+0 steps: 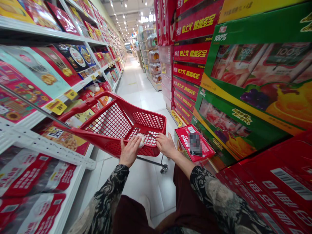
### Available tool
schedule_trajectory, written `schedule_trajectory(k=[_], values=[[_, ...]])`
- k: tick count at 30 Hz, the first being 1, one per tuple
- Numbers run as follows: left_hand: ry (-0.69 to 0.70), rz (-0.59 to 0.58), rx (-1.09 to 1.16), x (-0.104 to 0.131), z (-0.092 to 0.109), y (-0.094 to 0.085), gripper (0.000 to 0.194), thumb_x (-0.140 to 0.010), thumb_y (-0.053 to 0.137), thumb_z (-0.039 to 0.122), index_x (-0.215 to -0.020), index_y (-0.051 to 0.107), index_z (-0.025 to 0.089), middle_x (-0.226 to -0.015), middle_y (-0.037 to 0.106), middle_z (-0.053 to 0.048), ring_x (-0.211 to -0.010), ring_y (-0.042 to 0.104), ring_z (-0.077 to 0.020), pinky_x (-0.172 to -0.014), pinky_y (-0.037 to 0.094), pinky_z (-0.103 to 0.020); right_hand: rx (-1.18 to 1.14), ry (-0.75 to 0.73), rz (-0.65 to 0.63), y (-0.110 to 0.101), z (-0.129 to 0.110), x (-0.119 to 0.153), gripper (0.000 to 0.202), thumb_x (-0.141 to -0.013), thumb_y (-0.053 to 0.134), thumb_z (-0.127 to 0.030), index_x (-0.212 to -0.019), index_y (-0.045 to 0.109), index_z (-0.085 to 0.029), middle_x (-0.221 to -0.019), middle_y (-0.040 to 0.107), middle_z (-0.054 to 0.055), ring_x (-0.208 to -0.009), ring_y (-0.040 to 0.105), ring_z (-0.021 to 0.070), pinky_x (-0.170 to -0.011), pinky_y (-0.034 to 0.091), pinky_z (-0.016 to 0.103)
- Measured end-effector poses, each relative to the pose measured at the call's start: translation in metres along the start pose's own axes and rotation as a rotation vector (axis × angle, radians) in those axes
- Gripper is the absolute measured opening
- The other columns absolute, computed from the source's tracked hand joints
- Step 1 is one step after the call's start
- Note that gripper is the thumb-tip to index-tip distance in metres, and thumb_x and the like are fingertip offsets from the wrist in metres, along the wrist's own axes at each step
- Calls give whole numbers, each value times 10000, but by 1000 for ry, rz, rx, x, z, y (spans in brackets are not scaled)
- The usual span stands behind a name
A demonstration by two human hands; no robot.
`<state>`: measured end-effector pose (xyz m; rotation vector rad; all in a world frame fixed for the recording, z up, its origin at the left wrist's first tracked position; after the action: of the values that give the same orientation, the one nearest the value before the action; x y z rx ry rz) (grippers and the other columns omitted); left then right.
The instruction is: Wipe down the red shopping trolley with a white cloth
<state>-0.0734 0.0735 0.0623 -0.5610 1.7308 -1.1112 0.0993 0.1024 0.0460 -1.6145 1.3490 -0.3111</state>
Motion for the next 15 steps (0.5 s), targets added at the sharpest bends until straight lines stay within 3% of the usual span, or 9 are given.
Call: schedule_trajectory(k=[3,7,9,13,15], values=[[18,-5,5,-3,8,2,412,-855,351,179,-1247,468,219,-1234,556,-106,-1178,476,-213,-1067,-77,-521,19,23,41,0,-12,2,241,-868,424,-230,-1029,600,-196,-1185,577,71,-1178,431,212,-1017,193,486],[56,-11,27,-6,22,5,412,-855,355,180,-1248,470,229,-1240,552,-103,-1188,468,-212,-1070,-74,-521,36,-52,6,9,-27,11,261,-858,438,-193,-1085,567,-189,-1174,585,74,-1176,437,209,-1025,193,469],[47,-17,26,-3,13,3,410,-858,353,181,-1247,468,236,-1247,546,-99,-1197,458,-211,-1068,-71,-525,59,-60,-17,9,-24,15,281,-864,421,-171,-1111,553,-193,-1180,582,75,-1176,442,209,-1025,187,482],[-70,-1,-18,8,-29,-7,426,-848,358,169,-1252,460,254,-1252,540,-96,-1188,466,-236,-1052,-48,-571,82,-36,-37,3,-14,19,292,-865,415,-171,-1116,559,-208,-1209,566,75,-1196,429,221,-1027,184,503],[-103,-3,-35,10,-40,-9,429,-842,366,164,-1251,462,252,-1255,538,-95,-1183,469,-242,-1048,-48,-579,93,4,-23,0,-12,19,318,-847,418,-149,-1128,559,-201,-1245,538,83,-1222,402,235,-1028,185,510]])
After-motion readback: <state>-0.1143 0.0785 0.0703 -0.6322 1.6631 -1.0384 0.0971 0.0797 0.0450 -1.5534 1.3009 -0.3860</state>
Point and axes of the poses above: each hand's wrist, its own x-axis away from the middle knuckle, its own y-axis out of the palm, z = x × y, the point moved 5 cm from there along -x, towards the middle knuckle
